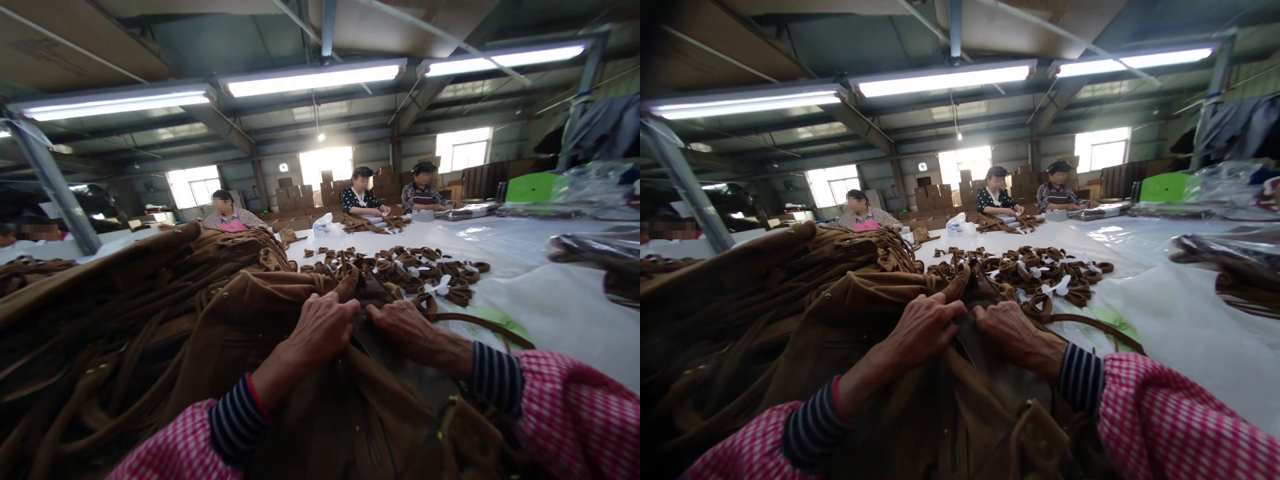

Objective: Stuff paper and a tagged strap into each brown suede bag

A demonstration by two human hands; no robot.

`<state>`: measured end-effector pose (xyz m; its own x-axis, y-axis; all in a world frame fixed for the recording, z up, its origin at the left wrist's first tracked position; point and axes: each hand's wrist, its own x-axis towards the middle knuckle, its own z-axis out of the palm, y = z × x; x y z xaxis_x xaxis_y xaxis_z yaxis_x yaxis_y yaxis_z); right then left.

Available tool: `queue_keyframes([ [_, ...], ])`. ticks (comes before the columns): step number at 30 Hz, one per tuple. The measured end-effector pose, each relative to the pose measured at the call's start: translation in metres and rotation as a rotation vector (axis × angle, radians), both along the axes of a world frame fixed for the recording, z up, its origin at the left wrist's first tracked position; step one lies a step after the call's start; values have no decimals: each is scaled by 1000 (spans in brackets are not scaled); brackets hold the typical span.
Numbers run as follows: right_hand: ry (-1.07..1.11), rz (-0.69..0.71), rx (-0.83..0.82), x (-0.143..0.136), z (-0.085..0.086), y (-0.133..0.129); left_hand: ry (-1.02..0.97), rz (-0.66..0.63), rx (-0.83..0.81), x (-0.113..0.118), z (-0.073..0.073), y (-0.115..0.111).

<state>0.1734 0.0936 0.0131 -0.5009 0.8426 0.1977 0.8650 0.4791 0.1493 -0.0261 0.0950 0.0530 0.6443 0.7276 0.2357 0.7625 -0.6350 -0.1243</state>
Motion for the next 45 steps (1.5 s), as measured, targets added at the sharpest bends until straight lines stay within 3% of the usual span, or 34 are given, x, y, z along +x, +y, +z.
queue_keyframes([
  [5, 61, 82, -53, 15, 11, -1, -19, -64, 12, 1, -12, -6],
  [11, 172, 243, -216, 33, 15, -49, 83, -186, -5, -6, -19, -1],
  [15, 320, 216, -289, 44, 15, -66, 146, -253, 14, -8, -30, 0],
  [19, 693, 139, -487, 47, 5, -49, 143, -304, 46, -8, -34, -2],
  [22, 955, 76, -680, 44, -6, -31, 151, -346, 33, -5, -30, -3],
  [28, 1026, 21, -677, 30, -18, -12, 181, -368, -93, 4, -9, -1],
  [34, 975, 95, -322, 27, -15, -14, 348, -402, -116, 10, 13, 8],
  [37, 908, 118, -253, 26, -15, -16, 413, -406, -116, 11, 22, 12],
  [41, 907, 114, -353, 25, -11, -11, 429, -410, -99, 9, 24, 14],
  [45, 1052, -2, -519, 28, -11, 0, 406, -423, -62, 7, 18, 13],
])
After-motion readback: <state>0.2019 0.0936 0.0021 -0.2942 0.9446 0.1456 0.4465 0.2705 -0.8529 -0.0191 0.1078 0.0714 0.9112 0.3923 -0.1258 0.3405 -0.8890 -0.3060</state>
